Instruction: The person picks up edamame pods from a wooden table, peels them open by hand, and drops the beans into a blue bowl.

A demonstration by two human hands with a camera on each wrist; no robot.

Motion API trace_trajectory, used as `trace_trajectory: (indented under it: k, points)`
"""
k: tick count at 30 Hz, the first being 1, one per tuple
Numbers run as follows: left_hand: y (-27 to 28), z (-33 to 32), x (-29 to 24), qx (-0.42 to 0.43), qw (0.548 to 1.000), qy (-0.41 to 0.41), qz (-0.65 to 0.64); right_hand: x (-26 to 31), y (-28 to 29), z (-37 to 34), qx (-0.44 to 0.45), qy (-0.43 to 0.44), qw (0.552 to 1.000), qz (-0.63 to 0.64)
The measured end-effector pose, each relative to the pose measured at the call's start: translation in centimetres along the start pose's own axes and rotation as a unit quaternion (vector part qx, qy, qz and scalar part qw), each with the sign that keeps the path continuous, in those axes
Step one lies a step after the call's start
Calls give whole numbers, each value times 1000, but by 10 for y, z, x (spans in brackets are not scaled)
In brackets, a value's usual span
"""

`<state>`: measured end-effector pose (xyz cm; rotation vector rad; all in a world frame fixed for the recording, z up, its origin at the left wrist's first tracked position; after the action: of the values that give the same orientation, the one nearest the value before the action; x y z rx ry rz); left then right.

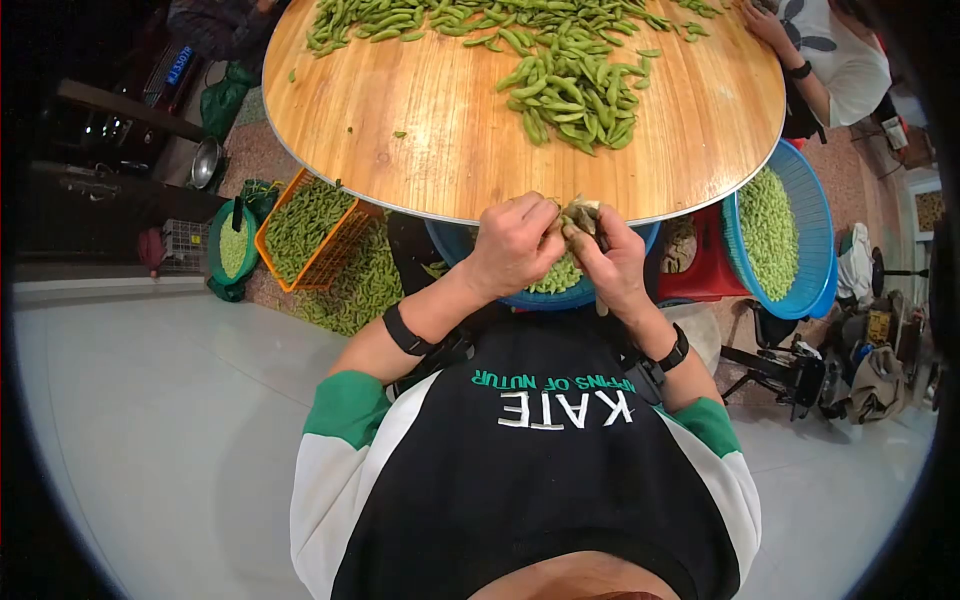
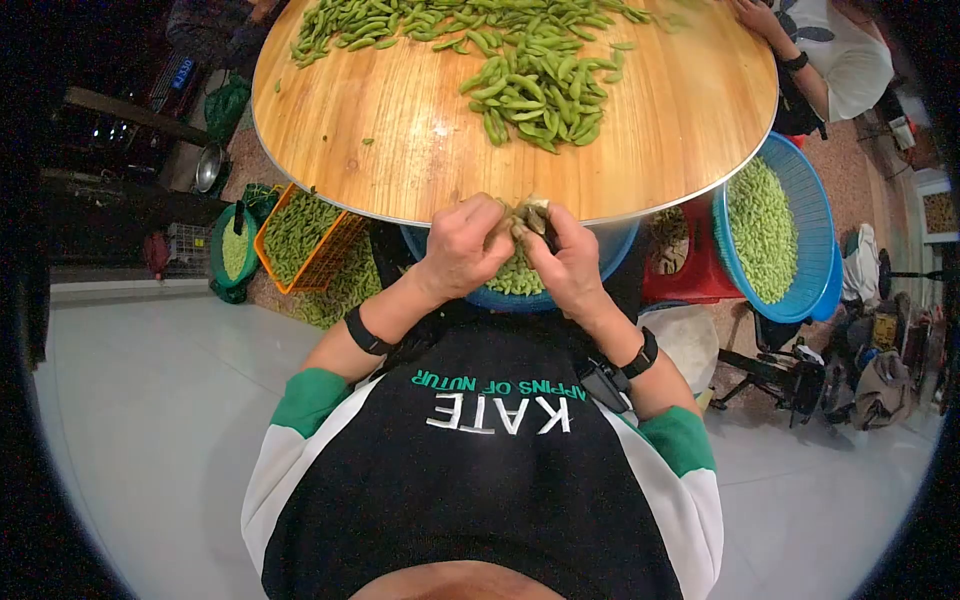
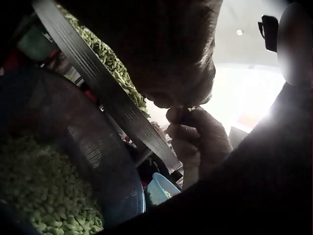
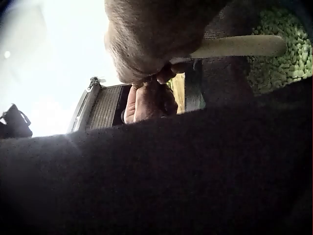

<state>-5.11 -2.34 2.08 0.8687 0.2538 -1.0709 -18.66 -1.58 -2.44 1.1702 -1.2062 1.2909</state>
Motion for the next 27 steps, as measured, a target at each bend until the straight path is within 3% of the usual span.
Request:
trace_trajectory:
  k: [4,6,7,10,12,13,15,16,18,20,24,26,27]
  points:
    - [2,-3,-1,22,999,-13,34,-4,3,5,17,-2,999,-42]
    - [4,-9,-2,54,998,31,17,2,2,5,40,99,978,-180]
    - [5,-13,0,85,994,74,2,-1,3,4,39,99,978,-180]
    - [34,-24,-2,120,986,61,101,7,-5,-6,74,206,945,-244]
    - [63,-28,2,189,956,95,205,4,-7,-8,91,214,942,-240]
    - [73,-40,16,298,893,152,302,2,-8,-10,108,219,940,-239]
    - [94,-44,27,338,871,143,328,0,-7,-9,119,214,935,-257]
    - [93,-41,30,338,870,144,329,1,-8,-10,115,222,934,-254]
    - [85,-14,33,243,925,44,288,4,-12,-11,111,233,933,-250]
    - [65,16,33,139,969,1,205,8,-13,-8,118,190,947,-229]
    - [15,59,55,119,971,-56,201,8,-5,-8,114,168,960,-192]
    - [4,68,72,110,965,-76,225,4,-2,-6,117,39,987,-102]
    - [0,72,77,117,965,-74,222,6,-1,-6,116,40,987,-103]
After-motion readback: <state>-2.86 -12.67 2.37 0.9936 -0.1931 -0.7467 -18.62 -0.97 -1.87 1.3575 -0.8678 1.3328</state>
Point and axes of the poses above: each hand's wrist, its own z-axis towards the middle knuckle, its own y-axis out of the back of the hand, x = y × z, the point moved 6 cm from there along z, towards the middle knuckle, and after that the axes turned 8 degrees about -x, right-handed, at the moved point
